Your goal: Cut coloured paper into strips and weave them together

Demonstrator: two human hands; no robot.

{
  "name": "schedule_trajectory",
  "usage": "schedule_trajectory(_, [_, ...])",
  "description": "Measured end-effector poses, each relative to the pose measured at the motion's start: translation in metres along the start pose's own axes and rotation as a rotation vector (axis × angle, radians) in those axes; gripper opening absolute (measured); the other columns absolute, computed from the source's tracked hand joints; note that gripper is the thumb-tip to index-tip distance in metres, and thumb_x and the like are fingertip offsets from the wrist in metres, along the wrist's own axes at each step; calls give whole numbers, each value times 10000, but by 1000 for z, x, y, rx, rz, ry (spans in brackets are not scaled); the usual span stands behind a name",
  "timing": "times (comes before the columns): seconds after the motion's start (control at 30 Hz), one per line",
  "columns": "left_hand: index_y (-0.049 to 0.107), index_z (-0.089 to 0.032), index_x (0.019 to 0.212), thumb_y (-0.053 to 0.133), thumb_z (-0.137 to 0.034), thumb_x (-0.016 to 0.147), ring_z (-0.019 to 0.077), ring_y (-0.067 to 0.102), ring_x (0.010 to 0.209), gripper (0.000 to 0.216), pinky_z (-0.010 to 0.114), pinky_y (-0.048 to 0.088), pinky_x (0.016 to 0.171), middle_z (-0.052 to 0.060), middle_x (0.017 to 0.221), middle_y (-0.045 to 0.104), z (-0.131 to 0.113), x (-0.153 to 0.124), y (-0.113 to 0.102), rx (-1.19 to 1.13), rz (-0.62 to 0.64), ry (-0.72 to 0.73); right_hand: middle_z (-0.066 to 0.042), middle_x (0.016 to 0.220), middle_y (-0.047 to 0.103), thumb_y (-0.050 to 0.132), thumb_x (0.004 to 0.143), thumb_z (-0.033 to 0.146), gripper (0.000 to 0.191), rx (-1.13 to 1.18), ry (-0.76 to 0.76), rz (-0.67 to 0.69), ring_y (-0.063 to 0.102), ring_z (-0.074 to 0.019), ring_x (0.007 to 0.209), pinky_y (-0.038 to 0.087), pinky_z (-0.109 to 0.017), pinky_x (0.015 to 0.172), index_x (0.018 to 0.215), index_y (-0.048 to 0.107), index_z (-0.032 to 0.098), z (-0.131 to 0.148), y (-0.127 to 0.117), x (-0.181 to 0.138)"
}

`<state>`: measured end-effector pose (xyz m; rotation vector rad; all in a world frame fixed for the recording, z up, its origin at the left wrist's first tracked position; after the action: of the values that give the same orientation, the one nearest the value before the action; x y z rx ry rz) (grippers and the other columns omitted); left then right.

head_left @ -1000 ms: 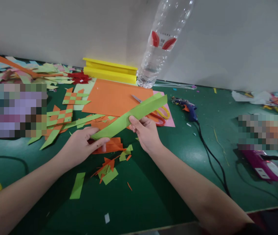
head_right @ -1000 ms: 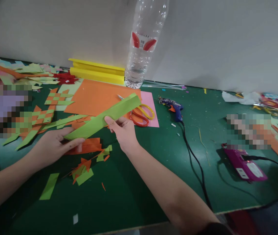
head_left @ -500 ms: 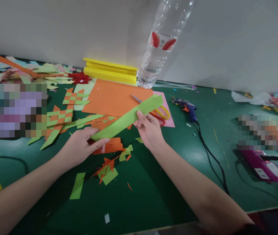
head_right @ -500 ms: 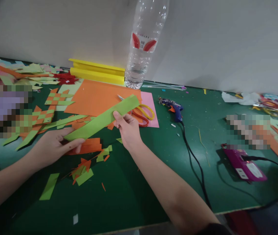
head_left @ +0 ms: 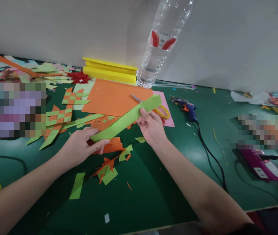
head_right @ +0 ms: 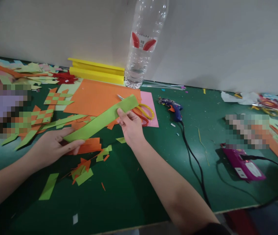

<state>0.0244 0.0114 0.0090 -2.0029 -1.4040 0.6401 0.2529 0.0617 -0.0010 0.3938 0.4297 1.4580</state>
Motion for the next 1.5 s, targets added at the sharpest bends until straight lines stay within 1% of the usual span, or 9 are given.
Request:
schedule_trajectory(0.13, [587,-194,684,557,-625,811,116,524,392,451,237,423,509,-35,520,635,1,0,1,-21,4,-31,79,451,405,862,593,391,408,-12,-3,-21,409,-71,482,430,-260,562,470,512,220,1,-2,2])
schedule_trajectory(0.3, [575,-196,670,558,-612,813,106,505,360,440,234,413,493,-38,508,635,2,-1,1,-18,-3,-8,85,443,370,863,588,393,478,19,-35,-75,340,-61,457,409,-255,528,448,443,212,5,-7,7])
schedule_trajectory(0.47, [547,-197,624,560,-595,812,107,531,380,441,228,417,494,-29,528,649,0,-1,0,-23,-9,-2,90,422,348,867,581,402,504,4,-47,-61,363,-61,458,406,-244,528,454,417,213,6,-6,7])
schedule_trajectory(0.57, [551,-198,622,563,-589,799,103,513,361,429,232,429,491,-30,535,644,-1,-1,0,-35,-14,-14,95,427,336,852,598,427,506,-14,-50,-58,347,-63,446,413,-255,529,468,410,219,7,-6,6])
schedule_trajectory(0.77, [534,-200,604,557,-599,785,114,538,383,438,244,445,506,-20,584,654,-2,1,1,-46,-10,-34,88,422,359,835,606,458,518,-56,-45,-62,392,-72,457,429,-266,552,475,392,224,7,-6,6])
schedule_trajectory(1.0, [539,-197,621,560,-605,790,105,503,361,443,240,435,491,-22,570,641,0,-1,1,-47,-4,-39,84,460,336,798,669,438,478,-23,-12,-76,370,-69,465,431,-269,562,483,414,222,8,-9,9])
schedule_trajectory(1.17, [547,-195,624,553,-609,805,97,508,363,452,229,440,492,-24,588,655,4,-1,2,-15,2,-21,101,459,270,849,595,432,527,40,-22,-94,296,-60,455,398,-251,527,496,378,218,9,-9,9])
schedule_trajectory(1.33, [548,-201,582,557,-598,810,97,502,367,458,229,459,515,-23,583,663,2,0,2,-13,-3,10,102,466,244,862,533,494,573,-21,-37,-102,272,-72,465,400,-261,519,512,354,229,8,-9,9])
schedule_trajectory(1.5, [561,-199,548,564,-601,801,106,540,395,476,236,464,517,3,665,691,3,-1,1,-14,-14,10,91,494,259,820,591,500,550,-41,-54,-130,304,-79,477,420,-271,527,522,345,232,8,-14,14])
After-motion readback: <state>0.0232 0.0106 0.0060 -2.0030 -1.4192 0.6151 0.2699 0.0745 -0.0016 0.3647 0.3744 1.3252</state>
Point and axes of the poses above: each hand's wrist, its own x-axis towards the middle knuckle, its own y-axis out of the palm, z = x × y, the point moved 2 cm from there along x, towards the middle knuckle
